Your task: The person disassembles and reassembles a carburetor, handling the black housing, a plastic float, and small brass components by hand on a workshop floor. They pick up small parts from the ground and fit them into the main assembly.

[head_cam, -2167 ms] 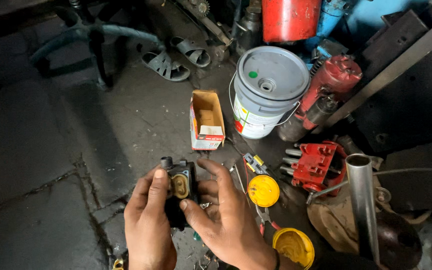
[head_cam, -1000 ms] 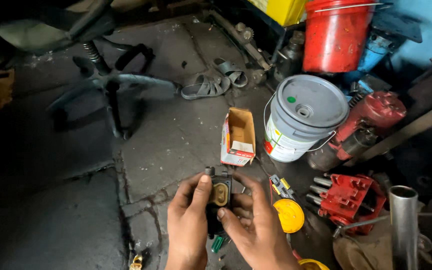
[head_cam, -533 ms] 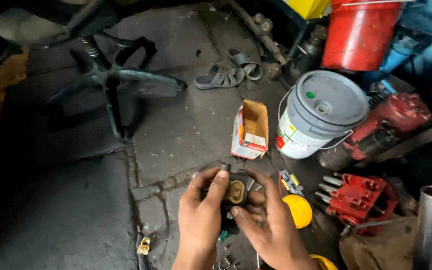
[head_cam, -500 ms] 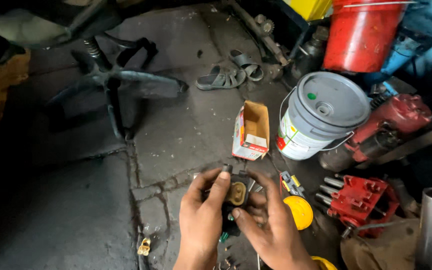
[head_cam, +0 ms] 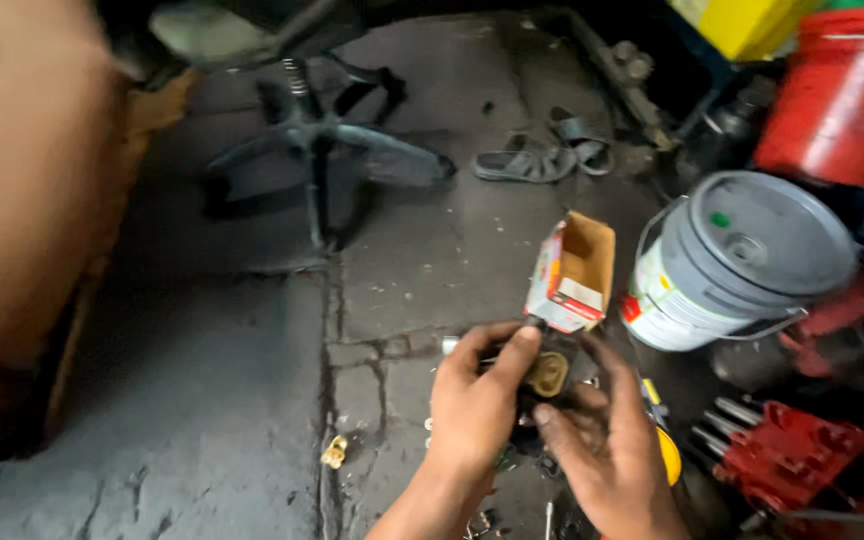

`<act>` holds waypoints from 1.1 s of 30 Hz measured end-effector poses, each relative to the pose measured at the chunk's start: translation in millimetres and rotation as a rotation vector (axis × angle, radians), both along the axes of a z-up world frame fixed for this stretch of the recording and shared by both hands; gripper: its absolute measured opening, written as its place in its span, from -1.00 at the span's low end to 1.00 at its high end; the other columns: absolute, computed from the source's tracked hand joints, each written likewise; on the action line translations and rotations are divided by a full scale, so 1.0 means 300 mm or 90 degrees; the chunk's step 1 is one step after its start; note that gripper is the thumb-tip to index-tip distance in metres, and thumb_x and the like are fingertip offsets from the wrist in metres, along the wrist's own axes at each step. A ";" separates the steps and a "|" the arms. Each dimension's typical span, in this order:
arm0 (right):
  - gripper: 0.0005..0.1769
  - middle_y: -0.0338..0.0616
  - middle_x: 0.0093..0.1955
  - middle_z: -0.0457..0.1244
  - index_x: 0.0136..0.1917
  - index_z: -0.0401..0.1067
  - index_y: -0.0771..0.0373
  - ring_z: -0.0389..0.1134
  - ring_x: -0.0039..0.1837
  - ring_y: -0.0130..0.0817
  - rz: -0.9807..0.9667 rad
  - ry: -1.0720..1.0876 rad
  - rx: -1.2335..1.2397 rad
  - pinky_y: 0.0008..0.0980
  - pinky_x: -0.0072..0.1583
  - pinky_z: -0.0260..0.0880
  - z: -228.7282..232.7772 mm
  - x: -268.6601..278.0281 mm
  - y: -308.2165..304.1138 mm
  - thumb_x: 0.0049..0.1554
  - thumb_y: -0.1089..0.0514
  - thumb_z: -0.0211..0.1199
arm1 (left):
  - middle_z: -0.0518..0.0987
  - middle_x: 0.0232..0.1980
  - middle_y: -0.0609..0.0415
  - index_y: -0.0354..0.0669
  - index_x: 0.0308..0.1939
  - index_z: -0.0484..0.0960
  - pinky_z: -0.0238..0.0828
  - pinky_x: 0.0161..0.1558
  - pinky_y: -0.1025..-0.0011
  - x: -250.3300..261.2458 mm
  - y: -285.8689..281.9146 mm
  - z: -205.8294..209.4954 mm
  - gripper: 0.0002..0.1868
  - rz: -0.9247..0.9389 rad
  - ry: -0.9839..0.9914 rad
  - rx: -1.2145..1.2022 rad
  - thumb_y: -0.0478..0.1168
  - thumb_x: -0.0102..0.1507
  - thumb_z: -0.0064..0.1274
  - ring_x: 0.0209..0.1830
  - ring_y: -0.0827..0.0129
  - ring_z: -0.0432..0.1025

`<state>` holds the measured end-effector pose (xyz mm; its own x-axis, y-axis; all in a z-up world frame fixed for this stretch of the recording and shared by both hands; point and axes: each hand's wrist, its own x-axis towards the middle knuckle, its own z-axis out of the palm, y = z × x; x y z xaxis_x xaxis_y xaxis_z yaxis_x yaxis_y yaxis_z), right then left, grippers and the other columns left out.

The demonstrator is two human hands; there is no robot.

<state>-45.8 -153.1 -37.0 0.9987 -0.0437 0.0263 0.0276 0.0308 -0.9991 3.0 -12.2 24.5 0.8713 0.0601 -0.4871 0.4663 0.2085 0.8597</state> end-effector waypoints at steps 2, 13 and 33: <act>-0.06 0.10 0.13 0.37 0.61 -0.11 0.18 0.41 0.06 -0.42 -0.010 0.036 -0.032 -0.43 0.01 0.45 0.006 -0.002 -0.001 0.05 0.36 0.23 | 0.70 -0.22 0.08 -0.24 -0.02 0.72 0.44 -0.23 0.44 -0.005 0.004 -0.002 -0.63 0.008 -0.012 -0.015 -0.06 0.22 0.14 -0.28 0.47 0.51; -0.10 0.08 0.02 0.42 0.57 -0.05 0.18 0.50 -0.02 -0.34 -0.002 -0.067 -0.183 -0.38 -0.01 0.51 0.150 -0.055 -0.002 0.06 0.24 0.29 | 0.64 -0.29 0.04 -0.32 -0.18 0.66 0.43 -0.26 0.40 -0.009 -0.007 -0.042 -0.56 -0.007 -0.057 -0.167 0.05 0.38 0.00 -0.36 0.41 0.48; -0.26 0.01 0.05 0.44 0.55 0.06 0.30 0.54 -0.01 -0.37 -0.014 -0.352 -0.355 -0.44 0.01 0.53 0.408 -0.232 -0.047 0.21 0.18 0.31 | 0.61 -0.29 0.03 -0.16 -0.11 0.62 0.44 -0.33 0.26 -0.280 0.255 0.116 -0.28 0.015 -0.016 -0.411 0.45 0.22 -0.14 -0.34 0.25 0.52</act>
<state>-115.5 -167.2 85.4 0.8334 0.1030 0.5430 0.5204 -0.4772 -0.7082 -81.0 64.4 59.4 0.8852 -0.2189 -0.4105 0.4362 0.6975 0.5685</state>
